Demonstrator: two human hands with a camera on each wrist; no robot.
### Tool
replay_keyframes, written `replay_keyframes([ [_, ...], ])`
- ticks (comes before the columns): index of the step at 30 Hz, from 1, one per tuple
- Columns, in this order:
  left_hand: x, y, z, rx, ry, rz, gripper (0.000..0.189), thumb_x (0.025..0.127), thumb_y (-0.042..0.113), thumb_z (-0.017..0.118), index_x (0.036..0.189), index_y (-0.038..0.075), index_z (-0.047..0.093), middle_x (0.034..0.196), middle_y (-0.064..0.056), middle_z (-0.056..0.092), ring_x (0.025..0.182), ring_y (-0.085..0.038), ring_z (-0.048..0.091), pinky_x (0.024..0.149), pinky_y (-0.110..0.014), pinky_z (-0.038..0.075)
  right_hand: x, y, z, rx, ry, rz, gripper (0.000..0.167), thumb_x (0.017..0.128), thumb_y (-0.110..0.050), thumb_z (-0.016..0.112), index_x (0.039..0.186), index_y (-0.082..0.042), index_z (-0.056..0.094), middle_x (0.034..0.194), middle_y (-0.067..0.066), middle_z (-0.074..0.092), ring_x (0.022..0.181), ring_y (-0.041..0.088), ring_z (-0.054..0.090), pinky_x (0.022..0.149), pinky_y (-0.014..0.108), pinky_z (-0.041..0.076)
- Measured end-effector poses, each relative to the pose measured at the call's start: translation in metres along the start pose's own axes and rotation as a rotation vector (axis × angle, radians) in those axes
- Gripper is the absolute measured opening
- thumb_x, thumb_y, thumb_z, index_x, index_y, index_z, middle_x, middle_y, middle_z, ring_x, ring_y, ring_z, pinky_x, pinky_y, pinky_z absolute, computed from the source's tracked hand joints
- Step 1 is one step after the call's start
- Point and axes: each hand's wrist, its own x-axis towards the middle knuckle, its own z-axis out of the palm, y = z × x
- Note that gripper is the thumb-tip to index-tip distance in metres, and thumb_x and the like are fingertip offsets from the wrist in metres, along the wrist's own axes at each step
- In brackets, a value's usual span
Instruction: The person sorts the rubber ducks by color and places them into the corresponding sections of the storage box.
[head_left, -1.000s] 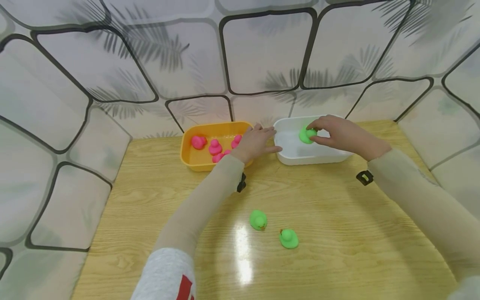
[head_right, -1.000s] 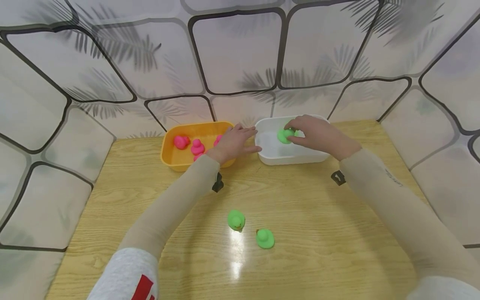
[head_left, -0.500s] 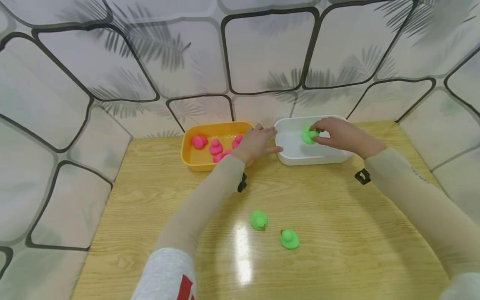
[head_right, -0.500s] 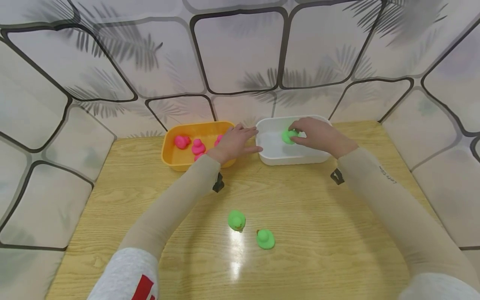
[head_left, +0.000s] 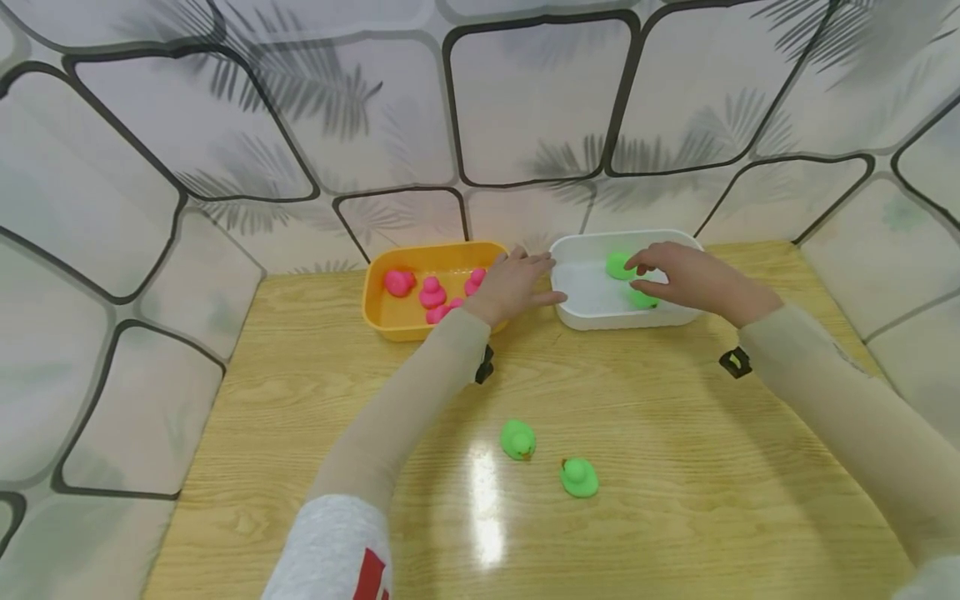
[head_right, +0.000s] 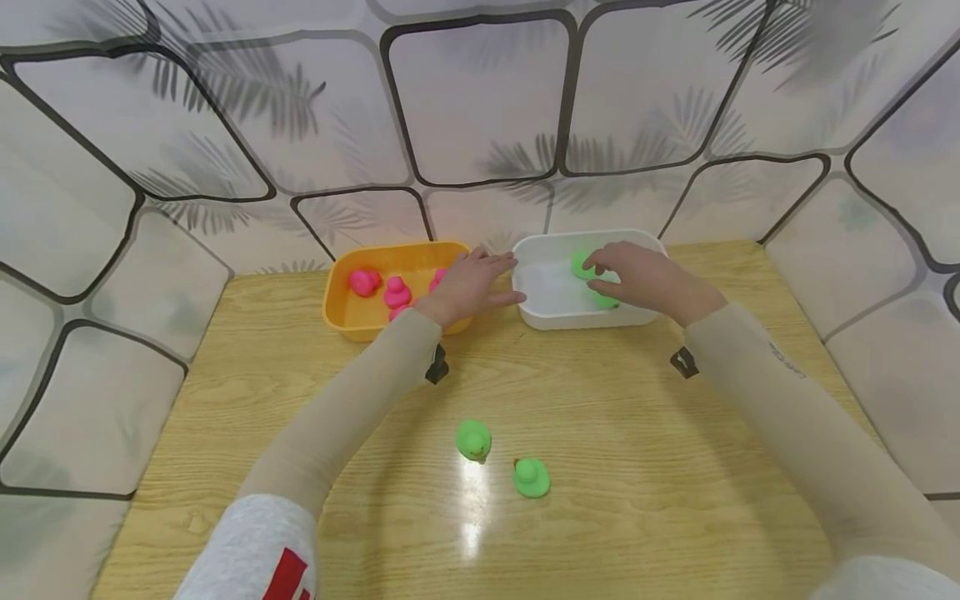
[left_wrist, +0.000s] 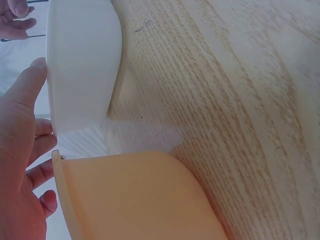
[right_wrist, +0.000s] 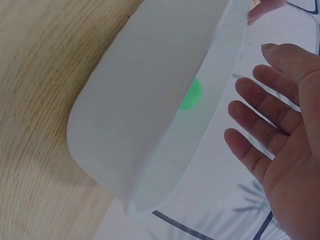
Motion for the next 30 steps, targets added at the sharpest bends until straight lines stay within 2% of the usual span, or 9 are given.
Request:
replay_keyframes([
  [6, 0.000, 0.001, -0.002, 0.016, 0.003, 0.006, 0.077, 0.100, 0.066, 0.054, 0.158, 0.017, 0.046, 0.165, -0.003, 0.041, 0.142, -0.030, 0.042, 0.113, -0.046, 0.036, -0.011, -0.009, 0.000, -0.023, 0.024, -0.033, 0.029, 0.097, -0.011, 0.075, 0.122, 0.002, 0.071, 0.106, 0.012, 0.070, 0.098, 0.033, 0.065, 0.087, 0.050, 0.052],
  [11, 0.001, 0.001, -0.002, 0.015, 0.012, 0.011, 0.076, 0.100, 0.065, 0.054, 0.158, 0.016, 0.046, 0.164, -0.003, 0.043, 0.141, -0.030, 0.043, 0.113, -0.047, 0.037, -0.020, -0.021, 0.001, -0.030, 0.048, -0.077, 0.026, 0.096, -0.012, 0.075, 0.119, 0.001, 0.073, 0.105, 0.010, 0.071, 0.097, 0.031, 0.065, 0.086, 0.049, 0.052],
  [18, 0.002, 0.000, -0.002, 0.004, 0.011, 0.007, 0.076, 0.100, 0.066, 0.054, 0.158, 0.016, 0.046, 0.164, -0.003, 0.042, 0.146, -0.033, 0.039, 0.115, -0.050, 0.035, -0.033, -0.032, 0.010, -0.035, 0.110, -0.187, 0.022, 0.093, -0.011, 0.079, 0.113, -0.004, 0.073, 0.105, 0.007, 0.072, 0.096, 0.029, 0.066, 0.083, 0.048, 0.053],
  [24, 0.001, 0.001, -0.002, 0.005, 0.001, 0.001, 0.076, 0.100, 0.065, 0.055, 0.158, 0.016, 0.046, 0.164, -0.003, 0.042, 0.146, -0.033, 0.040, 0.116, -0.050, 0.036, -0.042, -0.044, 0.026, -0.045, 0.192, -0.329, 0.030, 0.083, -0.004, 0.085, 0.110, -0.005, 0.072, 0.101, 0.006, 0.072, 0.092, 0.023, 0.067, 0.079, 0.044, 0.055],
  [30, 0.000, 0.001, -0.003, 0.004, -0.007, -0.015, 0.076, 0.100, 0.065, 0.055, 0.158, 0.016, 0.046, 0.165, -0.003, 0.041, 0.148, -0.034, 0.038, 0.119, -0.052, 0.033, -0.048, -0.064, 0.042, -0.051, 0.165, -0.386, 0.030, 0.086, -0.011, 0.084, 0.114, -0.006, 0.073, 0.105, 0.003, 0.072, 0.095, 0.020, 0.068, 0.081, 0.042, 0.057],
])
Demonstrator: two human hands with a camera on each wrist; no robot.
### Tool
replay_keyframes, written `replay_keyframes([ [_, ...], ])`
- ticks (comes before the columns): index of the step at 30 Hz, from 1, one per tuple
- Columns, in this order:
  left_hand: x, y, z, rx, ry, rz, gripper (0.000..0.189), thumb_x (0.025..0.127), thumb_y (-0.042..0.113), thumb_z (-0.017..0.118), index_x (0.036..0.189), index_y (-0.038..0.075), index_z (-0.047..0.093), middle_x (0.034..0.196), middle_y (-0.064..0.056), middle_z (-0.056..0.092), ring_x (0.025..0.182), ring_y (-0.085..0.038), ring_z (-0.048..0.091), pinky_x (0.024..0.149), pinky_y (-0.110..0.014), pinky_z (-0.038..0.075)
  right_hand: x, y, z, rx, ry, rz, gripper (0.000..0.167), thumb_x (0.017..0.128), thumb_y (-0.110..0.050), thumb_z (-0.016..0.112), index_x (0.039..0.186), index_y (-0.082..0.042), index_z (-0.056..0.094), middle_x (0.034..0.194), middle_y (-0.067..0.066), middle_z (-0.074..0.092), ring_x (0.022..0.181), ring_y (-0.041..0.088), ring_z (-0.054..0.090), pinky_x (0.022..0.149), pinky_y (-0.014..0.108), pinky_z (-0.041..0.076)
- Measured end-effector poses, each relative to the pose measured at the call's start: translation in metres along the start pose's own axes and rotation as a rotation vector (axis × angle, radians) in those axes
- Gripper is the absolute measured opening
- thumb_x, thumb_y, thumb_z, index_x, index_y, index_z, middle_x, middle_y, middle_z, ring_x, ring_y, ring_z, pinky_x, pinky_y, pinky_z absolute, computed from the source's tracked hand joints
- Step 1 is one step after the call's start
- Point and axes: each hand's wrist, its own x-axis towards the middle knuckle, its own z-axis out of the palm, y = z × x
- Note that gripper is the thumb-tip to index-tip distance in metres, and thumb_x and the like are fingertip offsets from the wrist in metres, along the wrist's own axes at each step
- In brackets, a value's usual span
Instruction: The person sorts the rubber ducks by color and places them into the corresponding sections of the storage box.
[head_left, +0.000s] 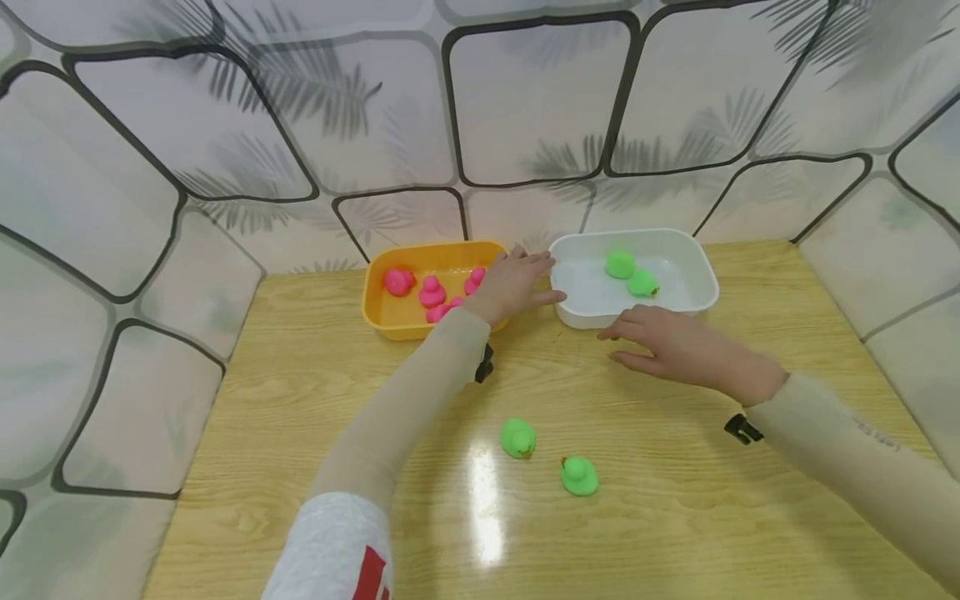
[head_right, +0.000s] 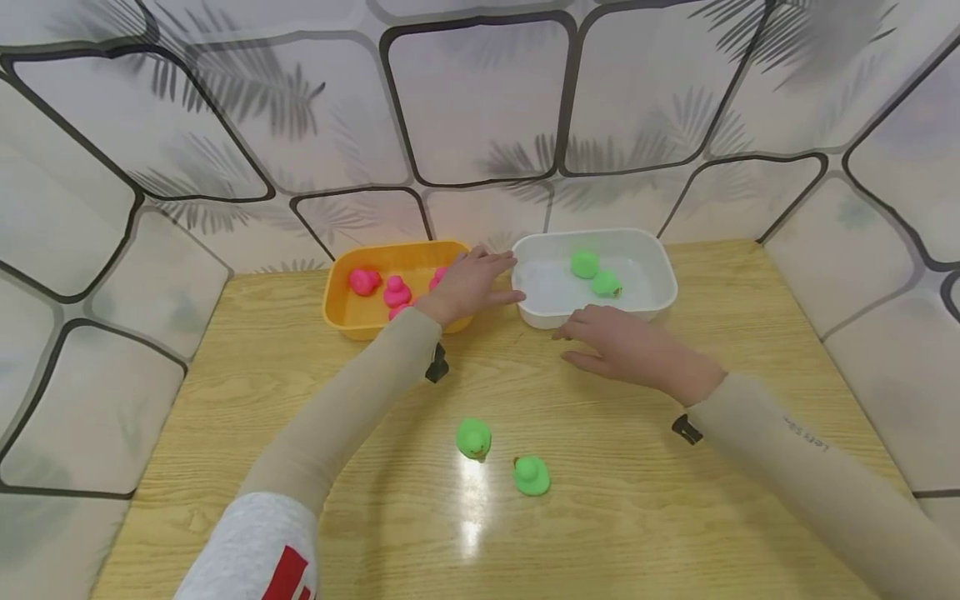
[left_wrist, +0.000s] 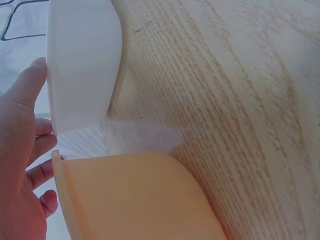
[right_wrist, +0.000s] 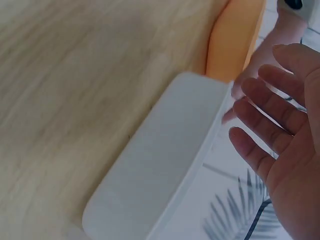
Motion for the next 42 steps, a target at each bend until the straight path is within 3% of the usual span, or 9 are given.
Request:
replay_keyframes([
  [13, -0.001, 0.000, 0.001, -0.002, 0.011, -0.004, 0.075, 0.101, 0.064, 0.055, 0.158, 0.016, 0.047, 0.163, -0.003, 0.044, 0.145, -0.033, 0.040, 0.118, -0.050, 0.034, 0.006, -0.043, 0.032, 0.076, -0.126, -0.083, 0.026, 0.096, -0.021, 0.075, 0.120, -0.011, 0.073, 0.113, 0.001, 0.071, 0.104, 0.019, 0.066, 0.091, 0.040, 0.056],
  [20, -0.001, 0.000, -0.001, -0.001, 0.008, 0.003, 0.075, 0.101, 0.064, 0.055, 0.157, 0.015, 0.047, 0.164, -0.003, 0.043, 0.146, -0.033, 0.040, 0.116, -0.050, 0.035, 0.016, -0.061, 0.053, 0.142, -0.138, -0.176, 0.025, 0.100, -0.020, 0.071, 0.123, -0.011, 0.071, 0.112, 0.000, 0.072, 0.104, 0.018, 0.067, 0.092, 0.038, 0.056],
  [27, 0.000, 0.000, -0.001, 0.005, 0.013, 0.010, 0.075, 0.100, 0.065, 0.055, 0.157, 0.015, 0.048, 0.163, -0.004, 0.044, 0.141, -0.032, 0.043, 0.111, -0.048, 0.039, 0.030, -0.072, 0.067, 0.193, -0.195, -0.203, 0.034, 0.101, -0.017, 0.069, 0.134, -0.018, 0.066, 0.110, -0.004, 0.068, 0.102, 0.015, 0.065, 0.093, 0.035, 0.054],
  [35, -0.001, 0.000, 0.000, -0.007, 0.004, 0.006, 0.076, 0.101, 0.065, 0.055, 0.158, 0.016, 0.047, 0.164, -0.002, 0.042, 0.143, -0.032, 0.041, 0.113, -0.050, 0.037, 0.042, -0.081, 0.077, 0.129, -0.202, -0.297, 0.046, 0.098, -0.009, 0.071, 0.141, -0.024, 0.066, 0.111, -0.003, 0.066, 0.097, 0.013, 0.064, 0.086, 0.029, 0.053],
  [42, -0.001, 0.001, -0.002, -0.009, 0.005, 0.010, 0.076, 0.100, 0.064, 0.055, 0.157, 0.015, 0.047, 0.164, -0.003, 0.042, 0.143, -0.032, 0.042, 0.114, -0.051, 0.037, 0.045, -0.086, 0.077, 0.085, -0.191, -0.347, 0.035, 0.096, -0.011, 0.075, 0.129, -0.023, 0.072, 0.110, -0.002, 0.065, 0.096, 0.013, 0.063, 0.083, 0.027, 0.052],
])
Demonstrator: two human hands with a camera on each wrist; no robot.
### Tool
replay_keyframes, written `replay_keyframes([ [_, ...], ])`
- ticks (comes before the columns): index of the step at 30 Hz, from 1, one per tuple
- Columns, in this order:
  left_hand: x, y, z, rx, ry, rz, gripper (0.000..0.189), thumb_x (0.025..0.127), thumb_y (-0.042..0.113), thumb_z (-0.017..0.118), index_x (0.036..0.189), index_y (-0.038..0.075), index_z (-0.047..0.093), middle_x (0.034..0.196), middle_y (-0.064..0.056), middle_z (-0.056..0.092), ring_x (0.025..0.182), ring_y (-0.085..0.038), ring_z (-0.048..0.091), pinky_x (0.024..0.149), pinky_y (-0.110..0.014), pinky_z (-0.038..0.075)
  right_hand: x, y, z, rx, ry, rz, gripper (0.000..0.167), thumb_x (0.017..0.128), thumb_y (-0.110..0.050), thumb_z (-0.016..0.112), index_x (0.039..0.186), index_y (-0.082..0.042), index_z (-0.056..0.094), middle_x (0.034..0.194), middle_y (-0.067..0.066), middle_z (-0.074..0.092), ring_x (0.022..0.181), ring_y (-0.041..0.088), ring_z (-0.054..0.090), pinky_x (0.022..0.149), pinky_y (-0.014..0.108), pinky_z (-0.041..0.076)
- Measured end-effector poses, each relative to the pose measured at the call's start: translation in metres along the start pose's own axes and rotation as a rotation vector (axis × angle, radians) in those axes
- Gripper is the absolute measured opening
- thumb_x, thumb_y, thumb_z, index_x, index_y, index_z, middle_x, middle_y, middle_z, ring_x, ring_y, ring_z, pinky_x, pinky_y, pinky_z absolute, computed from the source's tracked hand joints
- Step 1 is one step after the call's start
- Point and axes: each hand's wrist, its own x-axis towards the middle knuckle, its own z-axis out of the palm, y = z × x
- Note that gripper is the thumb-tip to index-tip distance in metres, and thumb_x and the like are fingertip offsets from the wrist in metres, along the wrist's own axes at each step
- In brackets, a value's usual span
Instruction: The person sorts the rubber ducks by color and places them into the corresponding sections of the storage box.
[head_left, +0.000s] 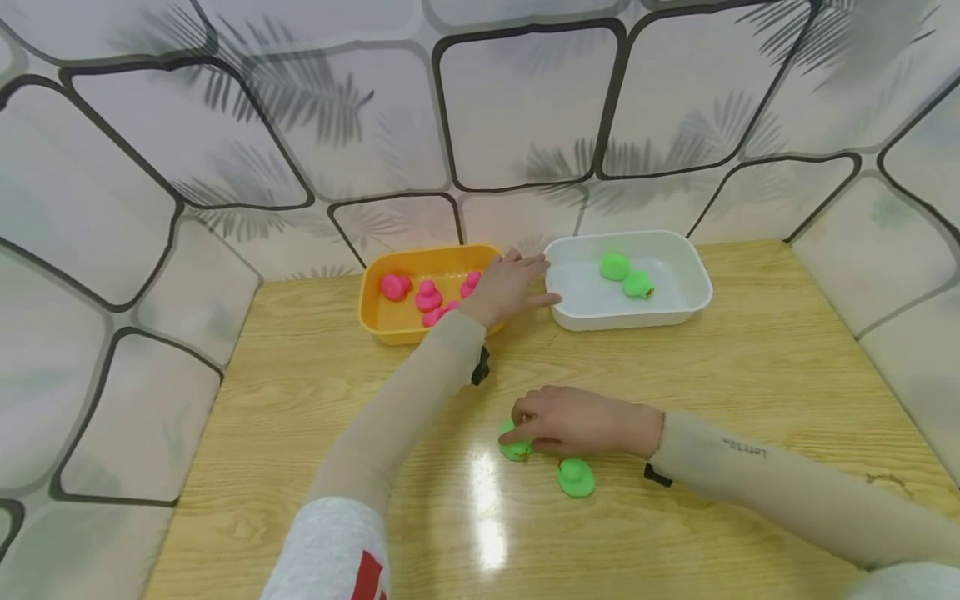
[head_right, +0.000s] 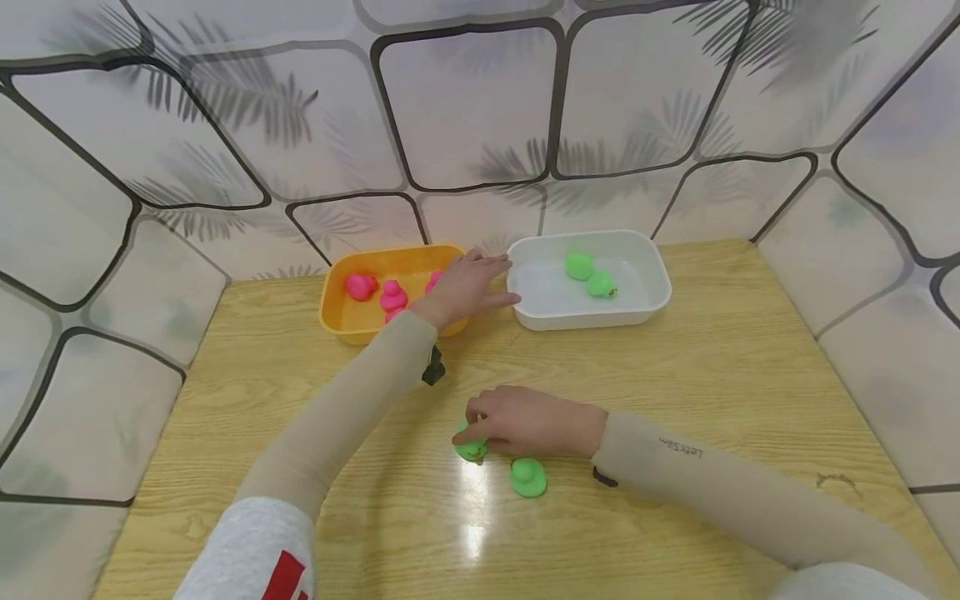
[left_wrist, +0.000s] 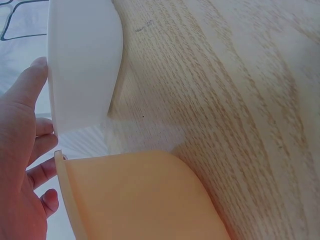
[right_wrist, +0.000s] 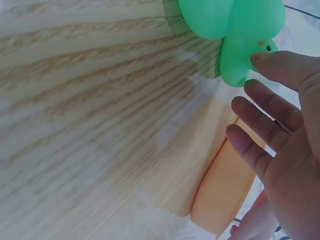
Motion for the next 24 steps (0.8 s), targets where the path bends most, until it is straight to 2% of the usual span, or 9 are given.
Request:
replay_keyframes([
  [6, -0.001, 0.000, -0.001, -0.007, -0.004, -0.001, 0.076, 0.101, 0.064, 0.056, 0.157, 0.015, 0.047, 0.164, -0.003, 0.042, 0.144, -0.032, 0.041, 0.115, -0.050, 0.036, -0.003, 0.001, -0.002, 0.031, -0.005, 0.031, 0.033, 0.094, -0.010, 0.076, 0.126, -0.020, 0.074, 0.108, -0.002, 0.065, 0.095, 0.013, 0.062, 0.085, 0.028, 0.053],
  [14, 0.000, -0.001, 0.001, -0.007, -0.002, 0.010, 0.076, 0.101, 0.064, 0.055, 0.158, 0.014, 0.047, 0.164, -0.004, 0.042, 0.144, -0.032, 0.041, 0.116, -0.051, 0.036, -0.017, 0.007, -0.005, 0.063, 0.022, 0.085, 0.032, 0.094, -0.009, 0.077, 0.124, -0.017, 0.074, 0.107, -0.002, 0.066, 0.096, 0.015, 0.062, 0.086, 0.031, 0.054],
  [21, 0.002, -0.003, 0.003, -0.001, 0.006, 0.008, 0.076, 0.100, 0.065, 0.055, 0.157, 0.015, 0.047, 0.164, -0.003, 0.043, 0.143, -0.032, 0.042, 0.116, -0.049, 0.036, -0.031, 0.014, -0.010, 0.071, -0.013, 0.173, 0.032, 0.094, -0.013, 0.078, 0.124, -0.016, 0.072, 0.110, -0.002, 0.066, 0.100, 0.016, 0.062, 0.090, 0.035, 0.055],
  [24, 0.002, -0.003, 0.003, 0.006, 0.004, 0.005, 0.076, 0.100, 0.066, 0.054, 0.158, 0.015, 0.047, 0.164, -0.003, 0.043, 0.143, -0.031, 0.042, 0.115, -0.049, 0.036, -0.037, 0.018, -0.011, 0.076, -0.003, 0.199, 0.030, 0.093, -0.013, 0.078, 0.122, -0.015, 0.072, 0.109, -0.002, 0.067, 0.100, 0.017, 0.063, 0.089, 0.036, 0.055],
])
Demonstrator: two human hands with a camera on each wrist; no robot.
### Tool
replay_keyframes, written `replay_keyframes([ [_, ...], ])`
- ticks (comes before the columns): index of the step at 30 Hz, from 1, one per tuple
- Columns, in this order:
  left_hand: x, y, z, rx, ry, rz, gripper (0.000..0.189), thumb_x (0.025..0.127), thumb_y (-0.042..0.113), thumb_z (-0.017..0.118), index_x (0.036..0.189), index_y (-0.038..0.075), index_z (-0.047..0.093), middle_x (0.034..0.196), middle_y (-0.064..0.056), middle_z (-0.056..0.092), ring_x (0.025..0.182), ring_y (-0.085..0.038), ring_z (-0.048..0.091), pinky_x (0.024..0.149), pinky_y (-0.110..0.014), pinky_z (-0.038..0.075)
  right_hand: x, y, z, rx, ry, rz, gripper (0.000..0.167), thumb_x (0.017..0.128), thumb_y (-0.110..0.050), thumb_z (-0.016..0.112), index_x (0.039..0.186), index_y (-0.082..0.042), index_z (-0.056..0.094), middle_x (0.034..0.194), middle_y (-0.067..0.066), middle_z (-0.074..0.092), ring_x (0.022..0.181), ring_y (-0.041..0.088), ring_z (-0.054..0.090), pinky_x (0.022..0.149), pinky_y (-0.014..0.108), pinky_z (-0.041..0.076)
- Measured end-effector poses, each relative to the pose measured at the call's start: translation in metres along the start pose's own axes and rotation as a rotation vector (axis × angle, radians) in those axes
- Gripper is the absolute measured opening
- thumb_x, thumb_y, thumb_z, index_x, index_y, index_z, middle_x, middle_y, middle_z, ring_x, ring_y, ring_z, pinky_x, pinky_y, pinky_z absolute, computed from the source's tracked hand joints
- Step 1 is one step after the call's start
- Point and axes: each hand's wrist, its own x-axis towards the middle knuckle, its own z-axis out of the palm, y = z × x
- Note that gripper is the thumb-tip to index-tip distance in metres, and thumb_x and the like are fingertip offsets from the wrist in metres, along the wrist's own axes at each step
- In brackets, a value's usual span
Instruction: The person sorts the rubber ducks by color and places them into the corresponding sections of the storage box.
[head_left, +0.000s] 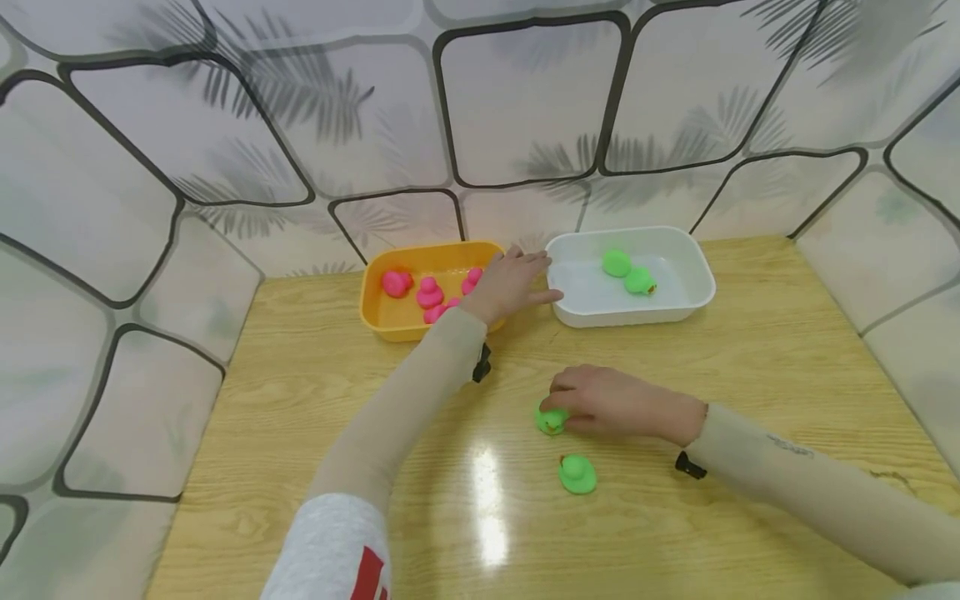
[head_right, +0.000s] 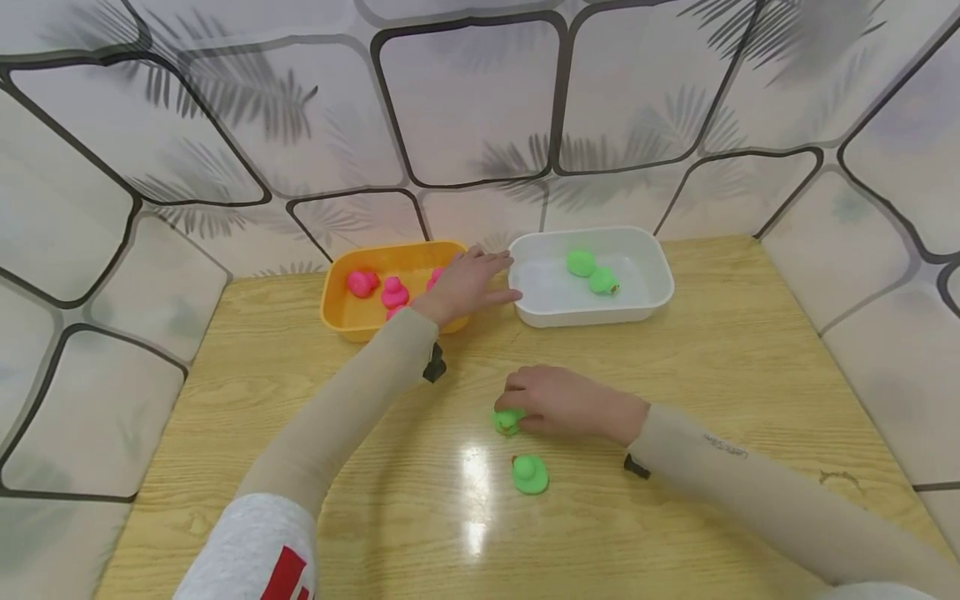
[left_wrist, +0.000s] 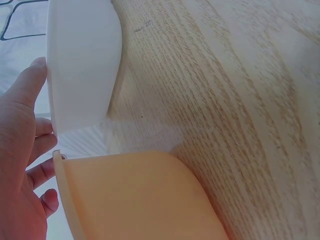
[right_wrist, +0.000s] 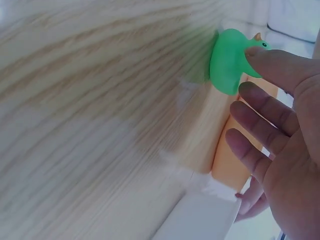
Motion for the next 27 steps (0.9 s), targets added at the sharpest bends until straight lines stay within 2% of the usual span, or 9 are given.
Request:
replay_keyframes([
  [8, 0.000, 0.002, -0.002, 0.003, -0.015, -0.008, 0.076, 0.101, 0.065, 0.054, 0.158, 0.016, 0.046, 0.164, -0.003, 0.042, 0.143, -0.032, 0.042, 0.116, -0.048, 0.036, -0.014, 0.013, -0.005, -0.025, 0.051, 0.032, 0.025, 0.091, -0.012, 0.080, 0.116, -0.014, 0.073, 0.107, 0.000, 0.068, 0.097, 0.018, 0.063, 0.086, 0.038, 0.056],
  [17, 0.001, 0.002, -0.002, -0.016, -0.018, -0.015, 0.076, 0.101, 0.064, 0.055, 0.159, 0.015, 0.045, 0.165, -0.003, 0.040, 0.148, -0.035, 0.036, 0.120, -0.050, 0.031, -0.031, 0.022, -0.026, -0.036, 0.043, 0.144, 0.025, 0.091, -0.015, 0.081, 0.114, -0.012, 0.072, 0.111, 0.001, 0.068, 0.101, 0.019, 0.065, 0.089, 0.040, 0.056],
  [27, 0.000, 0.002, -0.001, -0.001, -0.009, -0.004, 0.076, 0.101, 0.065, 0.055, 0.157, 0.015, 0.047, 0.164, -0.003, 0.042, 0.142, -0.032, 0.042, 0.113, -0.048, 0.038, -0.046, 0.037, -0.059, -0.095, 0.182, 0.173, 0.029, 0.085, -0.014, 0.087, 0.110, -0.012, 0.072, 0.106, -0.003, 0.068, 0.096, 0.015, 0.065, 0.082, 0.039, 0.056],
])
